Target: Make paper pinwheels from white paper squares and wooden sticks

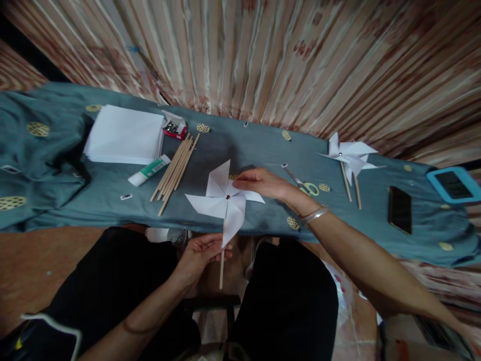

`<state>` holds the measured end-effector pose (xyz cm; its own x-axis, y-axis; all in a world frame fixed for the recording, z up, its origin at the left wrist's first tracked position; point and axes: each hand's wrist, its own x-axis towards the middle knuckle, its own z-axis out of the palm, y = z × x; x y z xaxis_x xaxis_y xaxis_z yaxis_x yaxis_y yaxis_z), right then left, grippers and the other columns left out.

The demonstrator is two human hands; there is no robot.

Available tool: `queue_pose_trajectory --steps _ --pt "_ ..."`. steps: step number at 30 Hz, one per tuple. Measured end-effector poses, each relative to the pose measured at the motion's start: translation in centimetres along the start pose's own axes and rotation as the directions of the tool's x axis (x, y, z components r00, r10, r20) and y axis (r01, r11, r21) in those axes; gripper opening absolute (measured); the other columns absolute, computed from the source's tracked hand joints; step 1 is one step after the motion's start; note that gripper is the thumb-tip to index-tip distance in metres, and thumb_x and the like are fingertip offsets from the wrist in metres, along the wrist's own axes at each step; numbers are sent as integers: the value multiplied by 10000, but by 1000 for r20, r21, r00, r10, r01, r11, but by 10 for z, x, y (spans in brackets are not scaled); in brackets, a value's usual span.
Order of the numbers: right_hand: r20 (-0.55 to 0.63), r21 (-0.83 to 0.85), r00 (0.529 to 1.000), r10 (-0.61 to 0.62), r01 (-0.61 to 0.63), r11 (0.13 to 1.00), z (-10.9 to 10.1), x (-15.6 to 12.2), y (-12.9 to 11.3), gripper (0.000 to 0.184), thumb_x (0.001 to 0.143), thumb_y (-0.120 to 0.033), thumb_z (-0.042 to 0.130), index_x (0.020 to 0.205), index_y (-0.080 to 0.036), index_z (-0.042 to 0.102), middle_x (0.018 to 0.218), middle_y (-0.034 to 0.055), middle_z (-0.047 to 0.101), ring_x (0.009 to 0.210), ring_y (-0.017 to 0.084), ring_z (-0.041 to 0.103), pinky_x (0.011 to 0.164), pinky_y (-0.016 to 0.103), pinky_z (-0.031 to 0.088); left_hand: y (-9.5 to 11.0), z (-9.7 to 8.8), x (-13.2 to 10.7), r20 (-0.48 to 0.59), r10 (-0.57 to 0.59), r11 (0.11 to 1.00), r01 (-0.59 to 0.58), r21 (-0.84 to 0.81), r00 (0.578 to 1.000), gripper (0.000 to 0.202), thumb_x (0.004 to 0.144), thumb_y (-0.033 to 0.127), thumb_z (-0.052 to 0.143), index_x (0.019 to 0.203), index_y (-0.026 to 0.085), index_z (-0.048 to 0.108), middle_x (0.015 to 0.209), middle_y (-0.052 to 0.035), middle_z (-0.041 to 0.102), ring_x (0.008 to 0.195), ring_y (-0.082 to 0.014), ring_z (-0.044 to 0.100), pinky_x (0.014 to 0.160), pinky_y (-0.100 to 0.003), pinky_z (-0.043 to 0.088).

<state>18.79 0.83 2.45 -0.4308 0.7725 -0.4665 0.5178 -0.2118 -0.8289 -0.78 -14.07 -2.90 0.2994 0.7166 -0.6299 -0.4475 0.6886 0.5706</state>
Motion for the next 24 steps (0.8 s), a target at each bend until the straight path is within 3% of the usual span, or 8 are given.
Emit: queue_pose_trajectory --steps 2,5,7,9,14,16,20,24 --pt "-236 64 968 -91 109 992 -1 -10 3 422 744 -589 704 948 -220 733 972 32 752 888 198 672 834 345 510 8 5 1 1 27 999 -27 16 1000 369 497 360 905 764 137 781 705 -69 748 609 -149 668 613 -247 510" --pt "-582 128 787 -203 336 933 -1 -26 6 443 761 -630 684 973 -242 720 1056 51 749 1021 227 675 989 413 483 24 14 2 -11 107 992 -106 69 994 360 507 348 903 783 145 793 699 -52 739 628 -148 657 608 -247 517" --pt "-713 149 669 -208 435 888 0 -33 10 444 774 -641 665 983 -252 713 1094 59 743 1077 234 671 1044 430 462 37 22 4 -5 183 975 -181 127 983 351 516 349 897 786 148 797 732 -50 743 621 -140 638 599 -247 520" --pt "-783 169 597 -172 471 866 2 -36 16 443 793 -636 640 1002 -252 707 1113 69 738 1094 237 671 1048 438 468 51 32 9 17 248 953 -247 174 969 340 532 345 889 796 151 800 765 -50 748 624 -134 627 604 -248 526" --pt "-838 217 540 -83 468 857 4 -29 38 411 817 -588 623 1012 -233 701 1103 93 742 1068 253 688 1009 464 499 78 58 42 64 390 898 -395 194 918 278 535 280 871 778 167 801 787 -39 757 663 -145 641 654 -262 537" --pt "-854 219 516 -59 460 860 1 -27 45 410 809 -559 650 1051 -231 689 1127 101 735 1093 258 679 1025 475 488 80 66 57 73 412 885 -418 205 908 255 527 248 864 761 174 800 788 -35 763 678 -156 654 682 -275 536" --pt "-900 70 414 -133 439 896 -12 -31 53 503 826 -528 645 1247 -255 606 1349 106 627 1260 255 581 1106 480 419 74 73 79 111 396 879 -411 243 912 203 537 199 834 737 198 802 771 -19 769 719 -165 674 740 -278 525" --pt "-882 -24 423 -207 399 917 -26 -32 53 549 875 -543 559 1359 -284 528 1456 85 539 1355 236 496 1128 454 398 69 75 85 104 358 885 -372 279 928 192 519 186 835 706 210 799 736 -6 766 706 -156 665 733 -263 511"
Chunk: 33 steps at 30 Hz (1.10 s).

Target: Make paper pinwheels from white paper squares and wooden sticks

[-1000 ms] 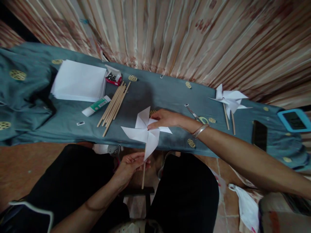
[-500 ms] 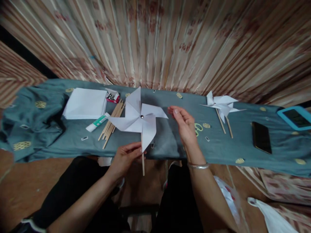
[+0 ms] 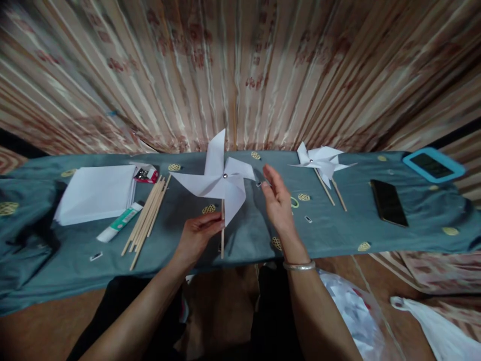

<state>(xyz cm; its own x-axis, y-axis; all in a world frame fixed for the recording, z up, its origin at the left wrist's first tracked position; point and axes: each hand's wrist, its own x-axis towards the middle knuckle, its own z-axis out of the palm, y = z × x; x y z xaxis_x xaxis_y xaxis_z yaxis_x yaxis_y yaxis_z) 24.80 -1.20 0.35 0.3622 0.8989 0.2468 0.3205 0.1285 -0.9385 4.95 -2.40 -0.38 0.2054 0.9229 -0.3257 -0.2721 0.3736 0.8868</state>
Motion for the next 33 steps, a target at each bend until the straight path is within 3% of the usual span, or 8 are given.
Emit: queue_pose_trajectory --steps 9,11,13,15,17,19,31,33 --pt "-25 101 987 157 -154 983 5 5 12 447 792 -546 651 1076 -202 673 1084 102 739 1010 230 676 937 399 516 7 -1 3 -27 -3 999 5 45 1000 291 467 238 882 738 173 798 715 -25 746 618 -141 602 560 -239 459" --pt "117 79 969 219 -229 970 8 -2 9 415 782 -575 658 928 -189 707 891 71 749 813 196 670 789 348 539 9 -4 7 -66 40 999 -38 27 997 287 494 256 864 759 168 797 730 -32 752 616 -136 600 563 -240 460" --pt "415 69 871 263 -319 945 14 -12 3 422 751 -591 696 846 -181 725 798 48 736 684 157 624 671 299 517 12 -8 12 -106 89 996 -88 18 990 282 518 263 845 779 168 797 731 -34 754 611 -132 599 571 -244 465" --pt "681 61 683 264 -412 909 24 -23 -5 421 700 -563 767 861 -175 741 811 38 739 658 133 605 633 269 495 14 -12 15 -137 137 991 -137 14 981 274 529 255 836 788 174 796 732 -33 756 616 -131 605 587 -248 473" --pt "804 52 534 261 -501 864 36 -33 -11 433 649 -542 816 857 -169 745 790 27 735 679 130 618 634 254 491 17 -14 17 -149 166 986 -167 8 975 265 536 248 831 790 181 796 750 -35 763 637 -135 619 600 -248 478" --pt "831 54 489 265 -546 836 46 -40 -13 434 617 -543 835 803 -163 741 732 17 721 643 118 608 614 245 483 19 -16 16 -146 178 984 -178 9 973 254 548 249 828 792 184 796 773 -40 768 664 -139 633 608 -244 482" --pt "786 98 585 202 -440 892 45 -28 -14 401 665 -564 793 695 -167 737 644 5 700 549 89 557 541 220 451 15 -22 12 -138 100 994 -92 64 985 290 487 298 868 734 168 789 705 -44 756 638 -157 652 665 -281 527" --pt "707 93 676 208 -381 920 30 -17 -10 400 692 -566 774 702 -166 750 653 25 717 538 102 572 526 230 463 15 -23 11 -122 101 992 -91 89 987 293 490 308 868 739 174 791 718 -44 761 653 -166 660 666 -284 529"
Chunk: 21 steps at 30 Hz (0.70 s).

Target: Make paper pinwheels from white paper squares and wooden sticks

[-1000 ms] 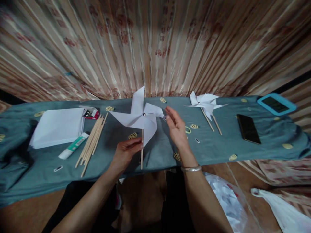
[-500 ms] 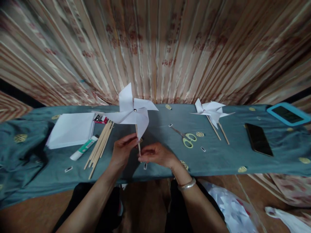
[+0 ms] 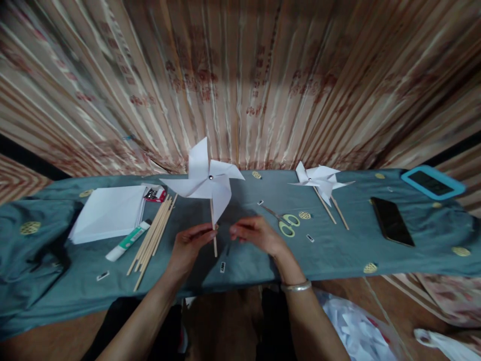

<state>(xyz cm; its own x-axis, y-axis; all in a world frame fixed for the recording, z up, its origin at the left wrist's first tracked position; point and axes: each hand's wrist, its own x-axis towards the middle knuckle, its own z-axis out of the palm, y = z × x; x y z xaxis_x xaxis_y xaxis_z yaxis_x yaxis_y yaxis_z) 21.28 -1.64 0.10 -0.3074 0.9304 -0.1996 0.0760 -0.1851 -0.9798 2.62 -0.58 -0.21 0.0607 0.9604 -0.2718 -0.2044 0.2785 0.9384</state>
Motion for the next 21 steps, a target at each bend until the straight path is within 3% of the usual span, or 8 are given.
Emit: queue_pose_trajectory --steps 1,2,3,7,9,15,21 --pt "-129 -21 991 -45 43 999 -12 -1 0 396 680 -559 786 687 -164 753 637 36 720 514 110 572 506 240 466 0 0 -1 14 -4 1000 4 10 1000 292 489 309 868 738 178 792 731 -45 764 670 -173 669 676 -287 533" --pt "-337 -31 933 -129 126 992 -23 -3 0 385 657 -547 807 676 -167 751 623 42 720 502 121 577 502 254 477 -1 0 -1 32 -13 1000 13 16 999 287 486 307 868 734 183 793 743 -45 768 689 -179 677 690 -291 536" --pt "-459 -40 872 -170 171 984 -34 -3 1 362 678 -541 796 730 -185 757 678 40 740 546 130 607 551 268 507 -2 0 -2 53 -25 999 24 21 998 281 482 301 867 727 186 793 754 -45 771 706 -184 684 706 -294 539" --pt "-700 -88 652 -291 326 941 -58 -2 3 414 694 -515 795 1007 -252 727 1025 53 770 960 200 699 895 376 546 -8 1 -7 129 -68 995 58 78 989 235 495 281 842 708 194 796 739 -37 770 699 -180 683 711 -283 529" --pt "-729 -108 597 -334 382 918 -58 1 4 457 667 -489 822 1041 -248 716 1094 72 756 1048 228 685 966 427 526 -10 2 -10 157 -85 991 68 112 984 216 508 282 829 704 199 796 724 -29 767 681 -172 675 699 -275 520" --pt "-668 -40 679 -304 375 926 -51 6 6 440 656 -484 823 1011 -246 719 1028 58 775 1010 232 701 973 436 526 -8 3 -14 202 -122 986 95 135 972 203 496 278 825 684 208 794 696 -16 762 657 -163 663 681 -265 511" --pt "-654 1 716 -246 326 945 -46 6 5 385 628 -507 823 887 -231 748 829 29 785 850 207 717 873 377 545 -6 0 -12 188 -113 987 89 133 976 203 512 269 824 703 205 795 726 -16 770 692 -167 676 720 -270 517"
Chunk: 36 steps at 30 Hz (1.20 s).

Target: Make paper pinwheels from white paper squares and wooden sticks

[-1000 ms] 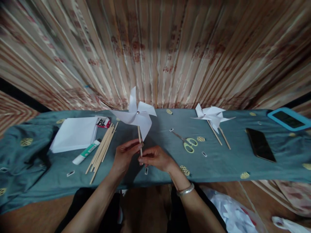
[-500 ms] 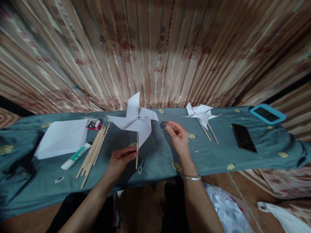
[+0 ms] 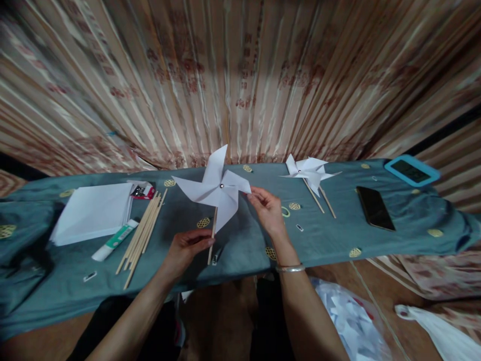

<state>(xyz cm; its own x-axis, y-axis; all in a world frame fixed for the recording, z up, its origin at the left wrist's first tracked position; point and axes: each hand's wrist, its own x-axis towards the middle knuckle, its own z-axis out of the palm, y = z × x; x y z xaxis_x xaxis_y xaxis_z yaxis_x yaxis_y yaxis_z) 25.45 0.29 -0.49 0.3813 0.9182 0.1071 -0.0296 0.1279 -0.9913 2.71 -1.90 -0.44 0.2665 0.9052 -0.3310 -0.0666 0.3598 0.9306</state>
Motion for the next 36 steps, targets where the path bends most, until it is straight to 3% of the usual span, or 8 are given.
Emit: queue_pose_trajectory --steps 15,18,21,24,27,30,33,36 --pt "236 -92 955 180 -162 982 21 -22 -15 410 651 -619 782 654 -213 730 654 14 728 613 149 605 593 274 463 -2 -4 2 -65 86 996 -87 -10 994 185 540 256 818 716 202 798 734 -29 767 692 -180 684 693 -278 538" --pt "383 -111 904 189 -158 981 25 -26 -18 391 705 -607 754 688 -216 748 689 14 737 623 136 603 599 262 460 -1 -4 2 -67 111 994 -111 8 992 168 554 260 808 713 208 797 735 -24 768 686 -177 680 686 -271 534" --pt "558 -131 794 240 -202 971 24 -29 -23 396 732 -598 739 750 -203 764 742 36 754 654 131 628 609 251 472 0 -4 2 -61 124 992 -123 13 990 157 562 257 798 713 215 799 754 -24 773 708 -174 681 699 -262 526" --pt "621 -153 727 294 -256 955 15 -28 -27 401 730 -576 753 794 -180 770 740 52 756 626 124 621 599 254 481 0 -4 2 -68 118 993 -116 28 991 160 557 258 797 711 217 800 759 -28 774 716 -176 681 700 -259 521" --pt "451 -85 855 256 -245 966 3 -20 -28 405 703 -580 772 755 -178 768 676 47 739 573 120 593 555 253 464 -1 -6 2 -72 115 992 -111 59 991 170 561 276 800 720 217 801 754 -30 771 712 -185 682 687 -270 521" --pt "65 72 991 113 -117 991 -7 -9 -27 345 629 -534 837 747 -220 759 696 19 740 567 106 575 556 242 467 -2 -7 1 -42 101 993 -98 69 994 168 566 282 802 722 220 800 754 -26 769 709 -184 681 687 -271 520" --pt "-118 105 992 36 -24 994 -11 -3 -26 345 609 -505 852 821 -251 754 797 6 757 620 108 598 621 252 505 -2 -6 -1 -16 77 995 -76 58 997 162 562 271 801 714 215 797 745 -26 768 700 -179 680 692 -272 519" --pt "8 54 997 81 -81 995 -10 -5 -27 374 639 -533 825 864 -243 754 835 28 764 704 144 647 685 286 530 -2 -6 -1 -18 66 996 -65 56 998 174 551 278 805 710 208 797 731 -28 768 686 -182 677 680 -277 519"
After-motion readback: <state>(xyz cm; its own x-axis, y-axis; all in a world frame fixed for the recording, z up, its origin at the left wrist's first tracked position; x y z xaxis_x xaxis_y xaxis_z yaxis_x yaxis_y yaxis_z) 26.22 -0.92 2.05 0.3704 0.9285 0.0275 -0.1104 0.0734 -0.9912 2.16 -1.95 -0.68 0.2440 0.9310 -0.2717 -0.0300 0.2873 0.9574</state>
